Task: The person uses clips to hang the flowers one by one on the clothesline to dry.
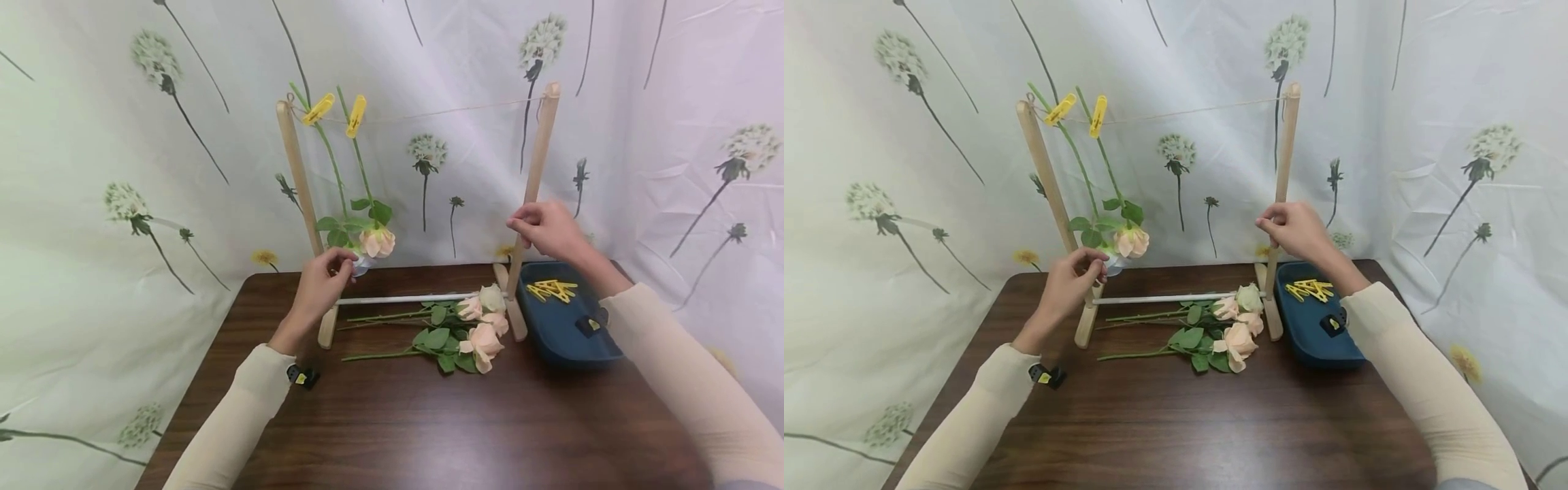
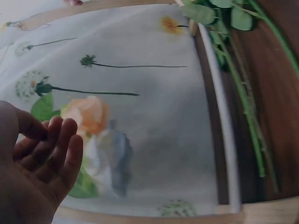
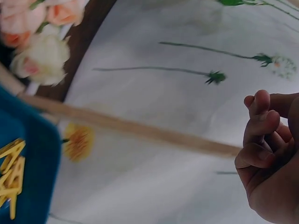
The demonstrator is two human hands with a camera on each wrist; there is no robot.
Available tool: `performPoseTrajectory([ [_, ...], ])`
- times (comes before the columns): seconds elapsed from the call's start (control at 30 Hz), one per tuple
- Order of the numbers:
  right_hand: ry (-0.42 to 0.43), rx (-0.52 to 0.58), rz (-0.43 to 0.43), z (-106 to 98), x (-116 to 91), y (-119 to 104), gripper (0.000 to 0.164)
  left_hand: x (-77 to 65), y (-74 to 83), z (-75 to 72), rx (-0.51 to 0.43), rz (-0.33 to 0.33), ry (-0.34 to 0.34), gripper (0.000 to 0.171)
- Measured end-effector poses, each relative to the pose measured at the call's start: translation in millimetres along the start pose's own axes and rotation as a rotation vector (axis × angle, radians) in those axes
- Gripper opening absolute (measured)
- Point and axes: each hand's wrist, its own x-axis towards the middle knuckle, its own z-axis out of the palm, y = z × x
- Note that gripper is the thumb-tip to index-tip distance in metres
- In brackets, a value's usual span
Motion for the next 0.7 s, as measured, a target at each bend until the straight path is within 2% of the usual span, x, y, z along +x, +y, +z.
performPoseTrajectory([
  [0.2,-0.028,-0.078,0.036,0.7,-9.0,24.6,0.026,-18.0,-20.5,1.5,0.000,-0.050,-0.071,0.017],
  [0.47,-0.112,-0.171,0.097,0.6,-10.9,61.9,0.025,-37.9,-42.2,2.0,0.012,-0.117,-0.215,0.018],
  [0.6,-0.161,-0.247,0.118,3.8,-7.9,84.3,0.024,-43.0,-57.0,4.0,0.051,-0.123,-0.259,0.019],
  [0.7,-0.188,-0.326,0.112,8.3,-5.5,100.7,0.022,-45.3,-70.1,6.1,0.128,-0.112,-0.273,0.019],
])
